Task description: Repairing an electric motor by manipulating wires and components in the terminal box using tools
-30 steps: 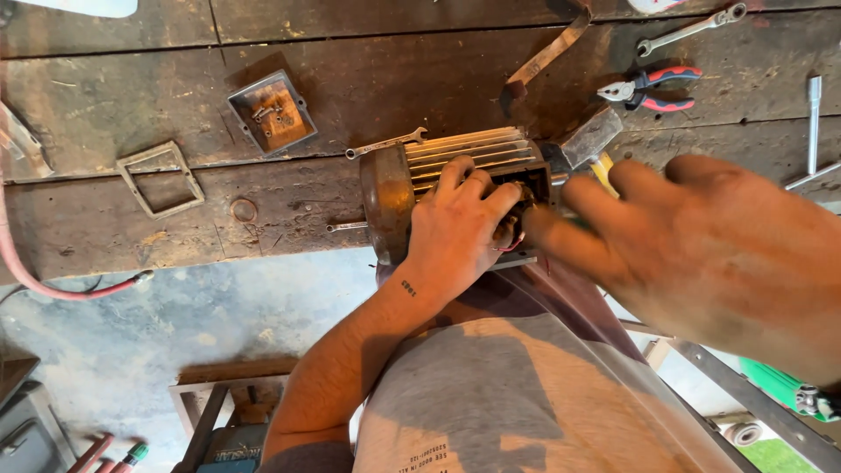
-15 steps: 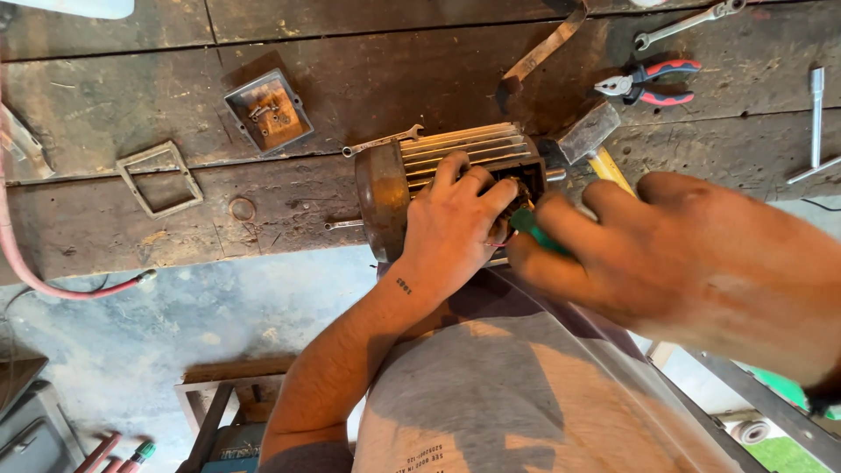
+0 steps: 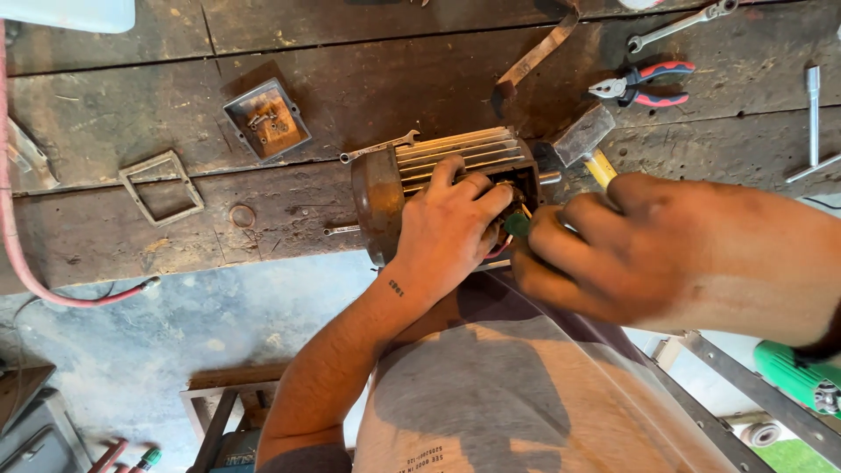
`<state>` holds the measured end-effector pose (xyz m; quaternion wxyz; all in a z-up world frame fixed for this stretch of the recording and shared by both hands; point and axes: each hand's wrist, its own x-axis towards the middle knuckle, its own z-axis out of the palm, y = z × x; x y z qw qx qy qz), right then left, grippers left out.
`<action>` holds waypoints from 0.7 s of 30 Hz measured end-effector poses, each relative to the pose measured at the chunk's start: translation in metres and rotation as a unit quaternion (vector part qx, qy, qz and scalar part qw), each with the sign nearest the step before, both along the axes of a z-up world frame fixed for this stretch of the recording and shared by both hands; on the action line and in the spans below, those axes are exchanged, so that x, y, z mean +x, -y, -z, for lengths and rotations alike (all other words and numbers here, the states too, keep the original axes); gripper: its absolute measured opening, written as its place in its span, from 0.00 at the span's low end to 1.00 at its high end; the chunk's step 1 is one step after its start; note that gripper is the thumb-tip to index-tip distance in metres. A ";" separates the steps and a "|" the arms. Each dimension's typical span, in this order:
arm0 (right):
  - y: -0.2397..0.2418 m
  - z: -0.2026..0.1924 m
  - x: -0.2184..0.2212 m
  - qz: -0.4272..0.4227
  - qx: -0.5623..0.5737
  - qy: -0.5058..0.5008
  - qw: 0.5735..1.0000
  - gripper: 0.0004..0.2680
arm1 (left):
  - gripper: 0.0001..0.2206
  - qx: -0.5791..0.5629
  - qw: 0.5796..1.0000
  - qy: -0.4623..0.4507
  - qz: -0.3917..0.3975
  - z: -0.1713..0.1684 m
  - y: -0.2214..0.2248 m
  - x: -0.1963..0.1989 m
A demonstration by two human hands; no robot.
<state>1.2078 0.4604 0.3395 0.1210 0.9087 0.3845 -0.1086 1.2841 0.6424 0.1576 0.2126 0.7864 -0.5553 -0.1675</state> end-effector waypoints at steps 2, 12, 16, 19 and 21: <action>-0.008 0.000 0.004 0.029 0.003 0.004 1.000 0.05 | 0.19 0.007 1.000 -0.002 0.007 -0.001 0.000 0.000; -0.003 -0.004 0.004 0.047 -0.004 -0.025 0.999 0.10 | 0.17 0.001 1.000 0.020 -0.009 -0.005 0.000 -0.001; -0.006 0.010 -0.005 0.098 -0.019 -0.021 0.995 0.05 | 0.17 0.001 1.000 0.014 0.000 -0.006 0.000 0.001; -0.009 0.016 -0.008 0.177 -0.035 0.010 0.983 0.10 | 0.16 0.001 1.000 0.012 0.002 -0.008 -0.001 0.003; -0.008 0.014 -0.007 0.196 -0.032 0.034 0.980 0.10 | 0.16 0.014 1.000 -0.002 0.006 -0.013 -0.001 0.004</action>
